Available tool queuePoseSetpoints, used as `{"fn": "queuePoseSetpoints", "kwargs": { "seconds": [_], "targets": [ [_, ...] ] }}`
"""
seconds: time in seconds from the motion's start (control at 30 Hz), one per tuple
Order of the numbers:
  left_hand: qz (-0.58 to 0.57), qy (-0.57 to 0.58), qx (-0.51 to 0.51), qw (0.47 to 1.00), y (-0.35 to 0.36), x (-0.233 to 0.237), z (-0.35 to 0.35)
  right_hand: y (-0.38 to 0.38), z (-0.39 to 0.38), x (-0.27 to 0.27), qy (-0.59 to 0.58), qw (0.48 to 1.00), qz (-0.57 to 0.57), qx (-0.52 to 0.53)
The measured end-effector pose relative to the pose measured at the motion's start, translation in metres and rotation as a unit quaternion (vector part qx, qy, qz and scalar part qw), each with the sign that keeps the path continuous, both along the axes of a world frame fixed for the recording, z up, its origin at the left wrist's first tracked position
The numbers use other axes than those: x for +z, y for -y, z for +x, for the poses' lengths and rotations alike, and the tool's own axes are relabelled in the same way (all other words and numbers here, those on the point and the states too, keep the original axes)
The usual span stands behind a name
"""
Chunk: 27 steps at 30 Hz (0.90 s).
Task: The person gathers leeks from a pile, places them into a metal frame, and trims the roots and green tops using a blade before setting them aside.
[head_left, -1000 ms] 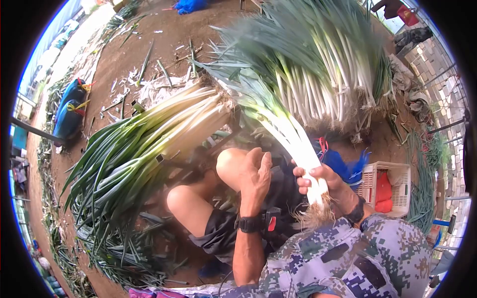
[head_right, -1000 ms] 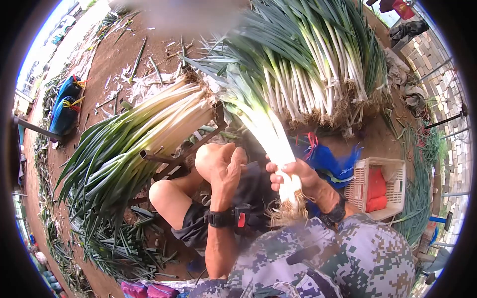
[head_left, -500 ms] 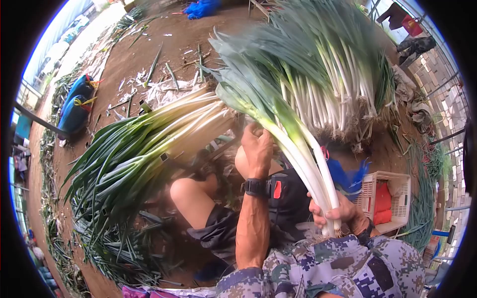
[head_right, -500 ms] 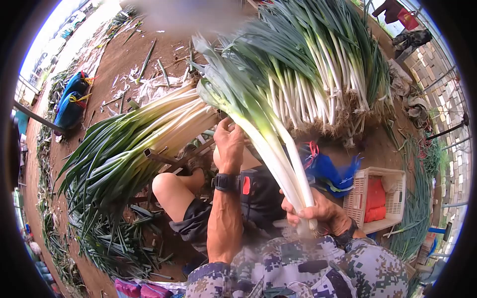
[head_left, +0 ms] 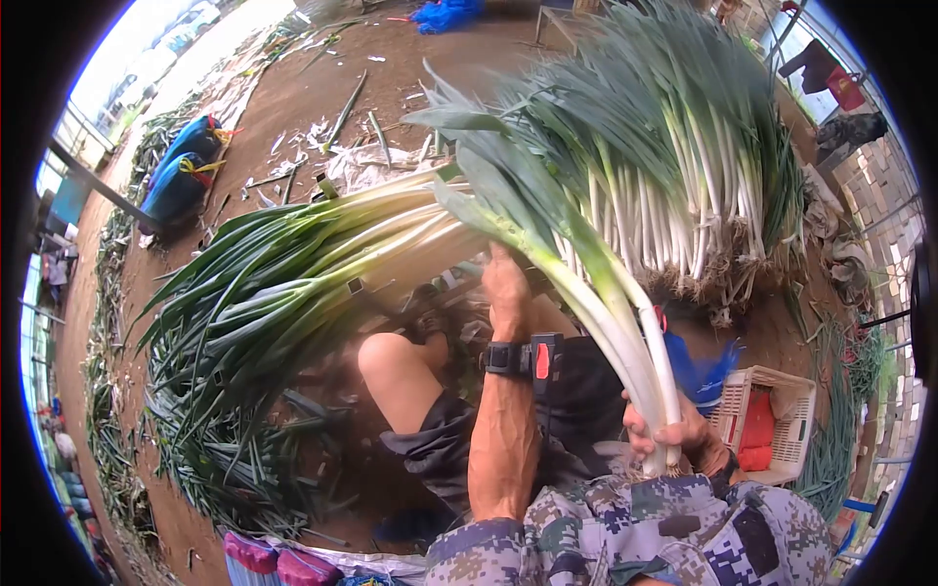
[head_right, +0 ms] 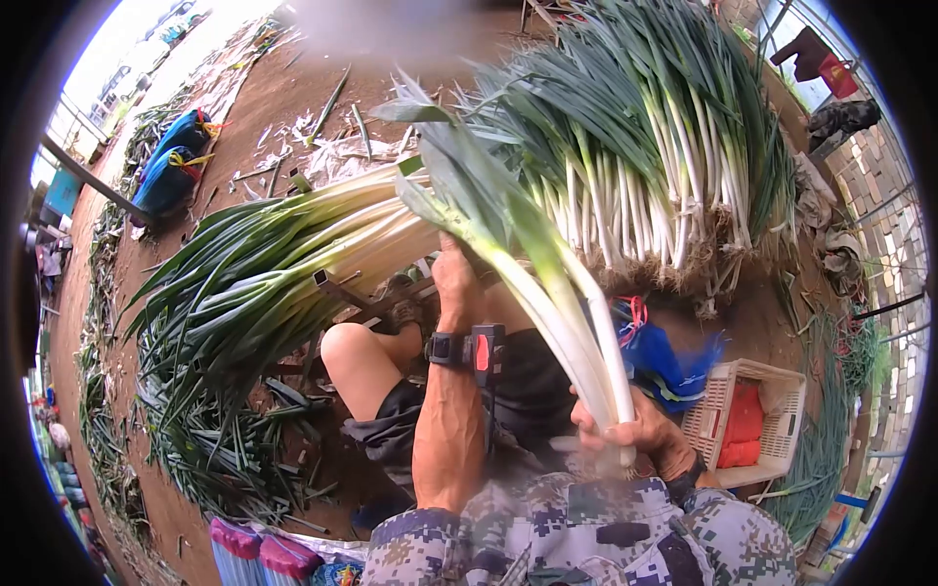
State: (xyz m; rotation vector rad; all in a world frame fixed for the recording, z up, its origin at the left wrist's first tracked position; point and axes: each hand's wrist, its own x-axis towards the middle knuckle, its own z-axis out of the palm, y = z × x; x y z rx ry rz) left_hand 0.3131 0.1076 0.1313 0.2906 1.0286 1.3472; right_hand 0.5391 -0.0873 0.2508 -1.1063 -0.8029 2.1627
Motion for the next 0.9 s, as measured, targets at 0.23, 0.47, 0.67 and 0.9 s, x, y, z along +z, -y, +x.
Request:
{"fn": "queuePoseSetpoints", "kwargs": {
  "seconds": [0.23, 0.47, 0.67, 0.9],
  "targets": [
    [0.077, -0.061, -0.104, 0.990, 0.032, -0.007, -0.019, -0.037, -0.016, 0.021, -0.042, 0.994, 0.078, -0.067],
    [0.117, -0.184, -0.006, 0.976, 0.044, 0.030, -0.079, -0.112, -0.070, 0.046, 0.016, 0.971, 0.240, -0.016],
    [0.109, -0.268, 0.079, 0.954, 0.056, 0.041, -0.167, -0.249, -0.144, 0.032, 0.236, 0.788, 0.550, 0.144],
    [0.107, -0.584, 0.220, 0.774, 0.042, 0.034, -0.254, -0.421, -0.256, -0.107, 0.331, 0.555, 0.729, 0.225]
  ]
}}
